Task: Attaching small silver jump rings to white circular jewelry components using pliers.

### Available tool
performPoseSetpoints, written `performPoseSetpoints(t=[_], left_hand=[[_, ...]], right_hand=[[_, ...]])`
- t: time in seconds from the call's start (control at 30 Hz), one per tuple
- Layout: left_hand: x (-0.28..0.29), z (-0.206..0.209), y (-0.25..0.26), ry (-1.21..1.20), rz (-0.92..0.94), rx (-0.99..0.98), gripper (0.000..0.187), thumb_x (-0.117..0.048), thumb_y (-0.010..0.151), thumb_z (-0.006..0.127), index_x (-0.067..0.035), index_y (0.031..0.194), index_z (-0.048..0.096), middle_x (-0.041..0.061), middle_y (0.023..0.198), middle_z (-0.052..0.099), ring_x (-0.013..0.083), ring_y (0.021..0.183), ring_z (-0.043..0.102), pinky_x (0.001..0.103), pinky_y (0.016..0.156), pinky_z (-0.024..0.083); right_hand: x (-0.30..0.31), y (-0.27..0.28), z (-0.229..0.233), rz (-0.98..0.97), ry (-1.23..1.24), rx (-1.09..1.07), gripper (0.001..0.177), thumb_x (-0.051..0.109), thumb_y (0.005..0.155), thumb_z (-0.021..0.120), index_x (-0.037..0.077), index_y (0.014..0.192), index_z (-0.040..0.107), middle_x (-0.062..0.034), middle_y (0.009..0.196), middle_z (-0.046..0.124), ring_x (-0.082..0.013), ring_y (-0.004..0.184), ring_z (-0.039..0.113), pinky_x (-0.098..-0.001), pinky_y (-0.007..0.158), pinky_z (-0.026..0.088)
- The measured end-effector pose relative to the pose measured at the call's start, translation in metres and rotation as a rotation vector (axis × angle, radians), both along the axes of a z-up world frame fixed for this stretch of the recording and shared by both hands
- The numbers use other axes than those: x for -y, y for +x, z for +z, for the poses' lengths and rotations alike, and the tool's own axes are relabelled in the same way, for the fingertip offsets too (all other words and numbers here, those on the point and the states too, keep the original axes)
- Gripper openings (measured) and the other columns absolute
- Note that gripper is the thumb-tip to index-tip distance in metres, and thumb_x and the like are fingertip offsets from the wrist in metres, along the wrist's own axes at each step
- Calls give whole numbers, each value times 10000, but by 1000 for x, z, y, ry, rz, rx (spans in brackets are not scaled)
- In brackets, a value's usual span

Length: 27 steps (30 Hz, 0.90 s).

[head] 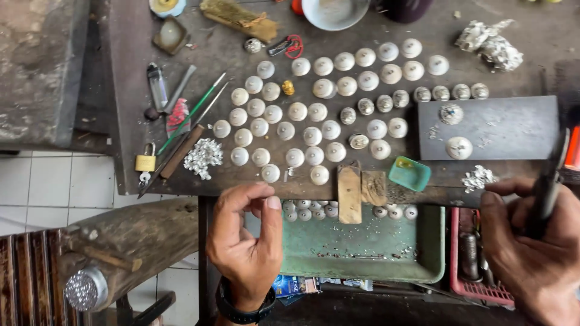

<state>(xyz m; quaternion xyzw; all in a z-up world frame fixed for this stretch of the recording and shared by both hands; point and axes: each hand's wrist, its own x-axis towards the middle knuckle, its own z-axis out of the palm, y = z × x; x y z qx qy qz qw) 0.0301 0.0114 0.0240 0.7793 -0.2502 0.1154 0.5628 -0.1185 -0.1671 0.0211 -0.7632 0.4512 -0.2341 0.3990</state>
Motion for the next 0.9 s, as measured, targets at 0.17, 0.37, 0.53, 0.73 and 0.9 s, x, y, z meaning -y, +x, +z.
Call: performPoseSetpoints(t=[0.17,0.37,0.53,0.73,0.9], left_hand=[[-5,2,11,185,28,107,92,-15,805,573,-25,896,584,79,849,586,174,719,552,262,646,470],[0,-15,12,421,-28,201,184,-16,764,626,-56,942,642,76,834,532,197,732,525,295,644,449],[2,-18,11,518,-28,227,220,-57,770,628,-109,982,650,56,847,523,236,738,500,347,662,412],[4,-16,10,541,-85,251,166,-48,745,636,-64,906,667,84,813,520,260,725,495,372,626,405],[3,-12,5,612,-157,291,143,-37,739,661,-71,877,680,78,837,538,268,724,517,400,597,390]], right_hand=[[-3,2,-3,11,77,3,84,-15,998,495,21,1070,470,9,651,254,-59,553,302,-168,564,260],[0,0,-6,3,68,-47,77,6,998,508,23,1069,484,8,638,254,-73,561,313,-181,587,279],[0,-1,-6,74,17,18,84,-38,986,491,-16,1058,453,2,515,239,-71,434,266,-190,481,234],[16,-16,-22,236,-469,61,266,-156,967,661,-82,762,508,-116,712,501,-190,625,464,-319,668,372],[21,-20,-26,258,-610,23,136,-94,943,690,-55,848,601,-57,668,446,-179,600,441,-318,650,388]])
